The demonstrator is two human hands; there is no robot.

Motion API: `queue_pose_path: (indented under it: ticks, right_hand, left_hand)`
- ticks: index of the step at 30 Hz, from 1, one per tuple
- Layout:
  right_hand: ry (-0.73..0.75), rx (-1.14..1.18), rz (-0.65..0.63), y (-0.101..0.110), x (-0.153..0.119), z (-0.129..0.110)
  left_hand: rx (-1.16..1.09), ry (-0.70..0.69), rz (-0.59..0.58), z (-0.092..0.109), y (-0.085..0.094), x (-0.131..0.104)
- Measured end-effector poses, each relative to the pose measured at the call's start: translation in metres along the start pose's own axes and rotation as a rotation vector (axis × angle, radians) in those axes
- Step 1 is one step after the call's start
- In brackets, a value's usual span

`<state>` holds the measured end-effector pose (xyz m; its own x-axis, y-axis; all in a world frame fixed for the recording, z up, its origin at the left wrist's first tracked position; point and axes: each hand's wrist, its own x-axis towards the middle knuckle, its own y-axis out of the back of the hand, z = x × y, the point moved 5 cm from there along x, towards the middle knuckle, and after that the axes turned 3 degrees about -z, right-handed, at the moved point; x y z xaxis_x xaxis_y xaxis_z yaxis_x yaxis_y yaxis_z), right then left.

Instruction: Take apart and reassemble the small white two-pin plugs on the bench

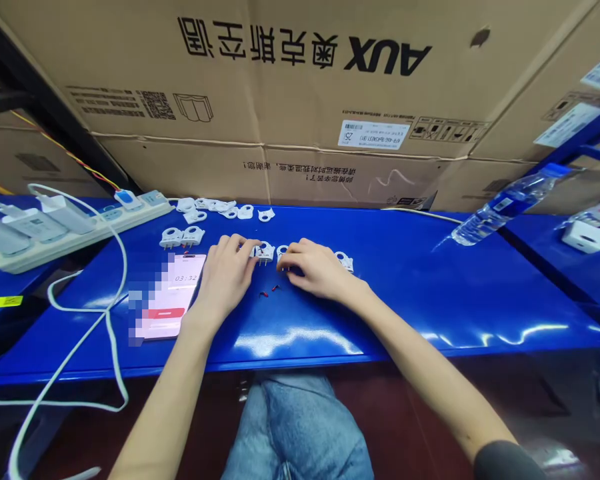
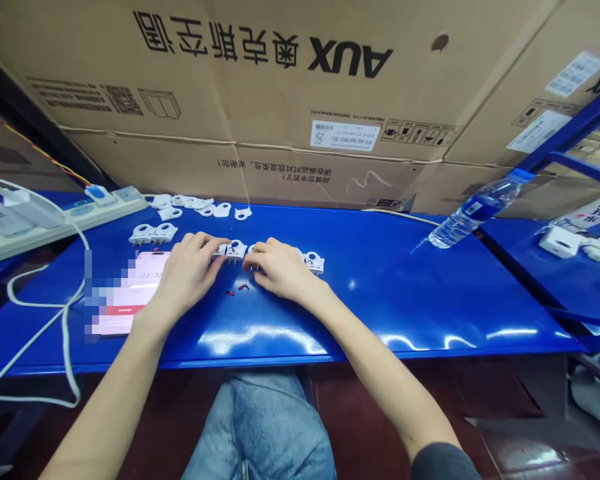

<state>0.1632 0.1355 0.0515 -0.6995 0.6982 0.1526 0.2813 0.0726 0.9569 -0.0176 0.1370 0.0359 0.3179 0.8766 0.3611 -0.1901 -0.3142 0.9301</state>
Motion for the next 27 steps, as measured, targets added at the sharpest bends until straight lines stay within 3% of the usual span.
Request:
queue_pose_path:
  ticks: [5,11,27]
  right_hand:
    - [0.124,-0.010,-0.086,-0.007,-0.001,-0.015]
    - [0.145,-0.013,-0.105,-0.010,0.001,-0.017]
    - [0.193,0.111,-0.148,-0.010,-0.004,-0.027]
  left_hand:
    - [0.039,0.116,0.111,-0.009,0.006,-0.021]
    - [0.027,0.165,0.116,-0.013,0.006,-0.029]
    - [-0.154,0.212,0.204,0.005,0.012,-0.059]
